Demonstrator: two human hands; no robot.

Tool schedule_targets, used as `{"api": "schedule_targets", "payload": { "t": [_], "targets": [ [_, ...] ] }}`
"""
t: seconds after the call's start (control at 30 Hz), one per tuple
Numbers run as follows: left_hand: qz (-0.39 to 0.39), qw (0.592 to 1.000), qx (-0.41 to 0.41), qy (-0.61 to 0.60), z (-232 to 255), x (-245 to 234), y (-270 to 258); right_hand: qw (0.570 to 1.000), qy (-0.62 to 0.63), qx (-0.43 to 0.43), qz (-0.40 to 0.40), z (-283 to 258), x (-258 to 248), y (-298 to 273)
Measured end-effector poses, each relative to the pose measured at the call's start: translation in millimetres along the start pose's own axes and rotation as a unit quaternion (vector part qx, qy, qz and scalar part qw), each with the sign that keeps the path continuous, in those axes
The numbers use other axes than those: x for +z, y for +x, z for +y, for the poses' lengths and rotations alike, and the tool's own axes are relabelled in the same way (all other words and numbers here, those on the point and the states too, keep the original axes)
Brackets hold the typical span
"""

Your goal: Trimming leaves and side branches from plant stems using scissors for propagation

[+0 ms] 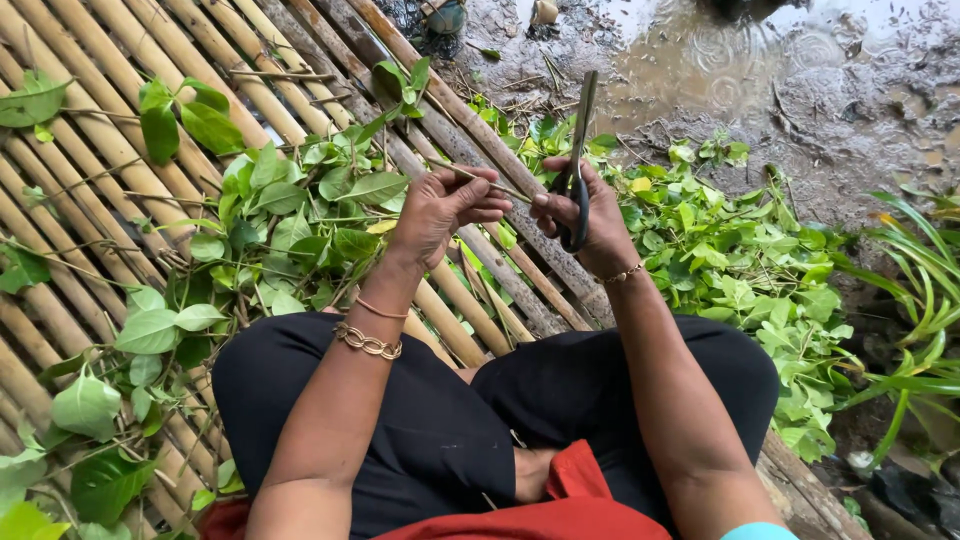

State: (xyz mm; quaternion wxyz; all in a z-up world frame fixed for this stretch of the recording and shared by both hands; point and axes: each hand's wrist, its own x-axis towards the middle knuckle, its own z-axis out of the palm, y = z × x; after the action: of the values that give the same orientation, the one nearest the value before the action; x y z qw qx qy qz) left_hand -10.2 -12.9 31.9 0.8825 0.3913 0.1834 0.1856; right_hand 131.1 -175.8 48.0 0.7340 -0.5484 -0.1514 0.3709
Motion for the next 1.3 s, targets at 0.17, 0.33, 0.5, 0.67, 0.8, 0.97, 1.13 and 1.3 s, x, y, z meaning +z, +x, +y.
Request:
{"api": "schedule_targets", "payload": {
  "t": [0.17,0.33,0.5,0.67,0.8,0.97,1.13,1.3],
  "targets": [
    [0.018,0.999,-0.029,0.042,-13.5,8.6,-3.2,0.997,-0.035,0.008,-0.061,3.2,-5.9,-3.7],
    [0.039,0.954,-0.026,0.296,-32.7,-18.6,7.8,0.992,-0.082,0.027,-0.09,8.9,-10.6,-1.9],
    [0.189,0.569,-0.024,0.8,-41.6,-110.8,41.7,0.986,-0.14,0.063,-0.06,5.7,-17.9,3.6],
    [0.374,0.598,0.013,0.709,25.3,-167.1,33.3,0.989,-0.132,0.043,-0.047,8.7,-21.2,7.2],
    [0.363,0.637,-0.06,0.677,-26.4,-201.3,60.9,0.99,-0.123,0.055,-0.037,11.7,-20.7,5.3],
    [0.369,0.652,0.001,0.662,-2.9,-153.0,47.7,0.991,-0.11,0.067,-0.031,10.6,-16.2,2.2],
    [0.365,0.803,0.206,0.424,110.9,-59.1,-10.4,0.986,-0.116,0.098,-0.071,-7.0,-4.3,-3.2],
    [0.213,0.946,0.244,0.03,142.0,-47.0,-44.1,0.973,-0.114,0.128,-0.153,3.0,-5.4,0.5]
  ]
}}
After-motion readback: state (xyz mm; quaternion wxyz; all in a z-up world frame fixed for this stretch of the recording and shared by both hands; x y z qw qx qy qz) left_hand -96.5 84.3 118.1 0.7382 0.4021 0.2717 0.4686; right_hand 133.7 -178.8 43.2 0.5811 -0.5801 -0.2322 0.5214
